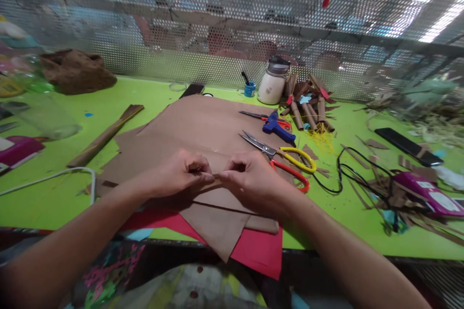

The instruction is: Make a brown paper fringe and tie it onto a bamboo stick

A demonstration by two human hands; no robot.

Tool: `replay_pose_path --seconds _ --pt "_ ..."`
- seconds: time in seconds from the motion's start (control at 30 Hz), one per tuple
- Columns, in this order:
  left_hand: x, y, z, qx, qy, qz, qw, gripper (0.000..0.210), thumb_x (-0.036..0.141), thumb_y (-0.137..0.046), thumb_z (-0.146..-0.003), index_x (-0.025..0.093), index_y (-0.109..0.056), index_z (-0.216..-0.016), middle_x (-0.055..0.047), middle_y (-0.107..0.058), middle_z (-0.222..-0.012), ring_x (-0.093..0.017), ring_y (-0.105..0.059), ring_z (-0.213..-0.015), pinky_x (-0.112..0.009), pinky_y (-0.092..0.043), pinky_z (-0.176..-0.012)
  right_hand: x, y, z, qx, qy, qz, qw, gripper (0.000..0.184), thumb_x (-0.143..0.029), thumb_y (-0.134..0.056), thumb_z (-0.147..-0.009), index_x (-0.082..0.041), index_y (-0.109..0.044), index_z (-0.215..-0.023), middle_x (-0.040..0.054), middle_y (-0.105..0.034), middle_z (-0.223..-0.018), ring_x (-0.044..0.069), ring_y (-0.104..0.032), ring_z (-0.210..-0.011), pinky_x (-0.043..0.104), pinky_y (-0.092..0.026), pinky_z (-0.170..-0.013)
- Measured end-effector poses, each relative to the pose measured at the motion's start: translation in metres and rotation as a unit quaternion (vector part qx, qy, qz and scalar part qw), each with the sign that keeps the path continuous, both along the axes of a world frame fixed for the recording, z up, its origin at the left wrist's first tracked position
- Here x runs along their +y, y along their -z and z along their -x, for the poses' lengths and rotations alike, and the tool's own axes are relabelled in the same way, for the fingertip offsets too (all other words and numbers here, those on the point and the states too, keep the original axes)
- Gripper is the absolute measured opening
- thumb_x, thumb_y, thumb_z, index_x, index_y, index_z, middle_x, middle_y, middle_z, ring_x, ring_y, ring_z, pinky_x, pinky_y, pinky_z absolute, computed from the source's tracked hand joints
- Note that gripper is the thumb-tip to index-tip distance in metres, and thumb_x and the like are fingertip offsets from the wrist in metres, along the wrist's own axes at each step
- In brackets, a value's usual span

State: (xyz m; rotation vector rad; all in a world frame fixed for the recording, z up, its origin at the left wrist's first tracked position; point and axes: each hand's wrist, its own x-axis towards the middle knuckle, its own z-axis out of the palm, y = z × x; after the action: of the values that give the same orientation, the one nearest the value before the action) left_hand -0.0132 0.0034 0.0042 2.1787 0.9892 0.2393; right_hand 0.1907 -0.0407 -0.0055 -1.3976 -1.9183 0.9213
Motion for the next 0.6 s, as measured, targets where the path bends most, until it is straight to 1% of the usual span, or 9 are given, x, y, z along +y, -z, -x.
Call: replay_pose_path --seconds 0.17,0.27,0.37,0.43,0.6 --pt "0.005 0.000 0.005 0.024 0.005 0.039 0.999 0.029 0.038 -0.050 -0.078 0.014 -0.064 -0.069 0.001 -0.053 -0.057 -0.011 -0.044 -0.053 -0.022 -0.031 -0.050 0.006 -0.003 -0.009 0.036 -0.017 0.083 0.996 0.023 -0.034 -0.064 -0.074 -0.014 -0.067 -0.064 0.0003 -0.057 -0.056 0.011 -0.049 -0.053 0.022 -0.037 -0.050" --pt "0.005 -0.003 0.006 0.034 0.017 0.043 0.998 0.027 0.036 -0.049 -0.078 0.015 -0.063 -0.068 0.002 -0.051 -0.055 -0.010 -0.042 -0.053 -0.023 -0.030 -0.050 0.008 -0.003 -0.013 0.037 -0.023 0.114 0.993 0.021 -0.034 -0.066 -0.072 -0.013 -0.069 -0.067 0.0002 -0.058 -0.055 0.010 -0.050 -0.052 0.022 -0.037 -0.050" --pt "0.005 -0.006 0.006 0.047 0.028 0.033 0.998 0.028 0.034 -0.047 -0.080 0.014 -0.061 -0.067 0.003 -0.048 -0.054 -0.010 -0.039 -0.052 -0.023 -0.029 -0.050 0.010 -0.001 -0.019 0.067 -0.009 0.146 0.987 0.020 -0.033 -0.067 -0.071 -0.013 -0.069 -0.072 0.0001 -0.058 -0.057 0.010 -0.049 -0.051 0.022 -0.037 -0.050" --pt "0.005 -0.008 0.005 0.046 0.037 0.026 0.998 0.028 0.032 -0.045 -0.081 0.014 -0.061 -0.067 0.003 -0.048 -0.054 -0.010 -0.039 -0.052 -0.023 -0.029 -0.051 0.012 0.001 -0.023 0.081 -0.005 0.147 0.986 0.020 -0.032 -0.068 -0.070 -0.012 -0.068 -0.073 0.0005 -0.059 -0.058 0.010 -0.051 -0.053 0.022 -0.037 -0.051" --pt "0.005 -0.010 0.005 0.038 0.047 0.025 0.998 0.027 0.031 -0.044 -0.083 0.015 -0.061 -0.070 0.001 -0.056 -0.059 -0.011 -0.047 -0.056 -0.023 -0.033 -0.055 0.014 0.003 -0.028 0.114 -0.011 0.138 0.984 0.019 -0.032 -0.068 -0.071 -0.013 -0.064 -0.070 -0.0002 -0.059 -0.056 0.009 -0.050 -0.050 0.022 -0.036 -0.049"
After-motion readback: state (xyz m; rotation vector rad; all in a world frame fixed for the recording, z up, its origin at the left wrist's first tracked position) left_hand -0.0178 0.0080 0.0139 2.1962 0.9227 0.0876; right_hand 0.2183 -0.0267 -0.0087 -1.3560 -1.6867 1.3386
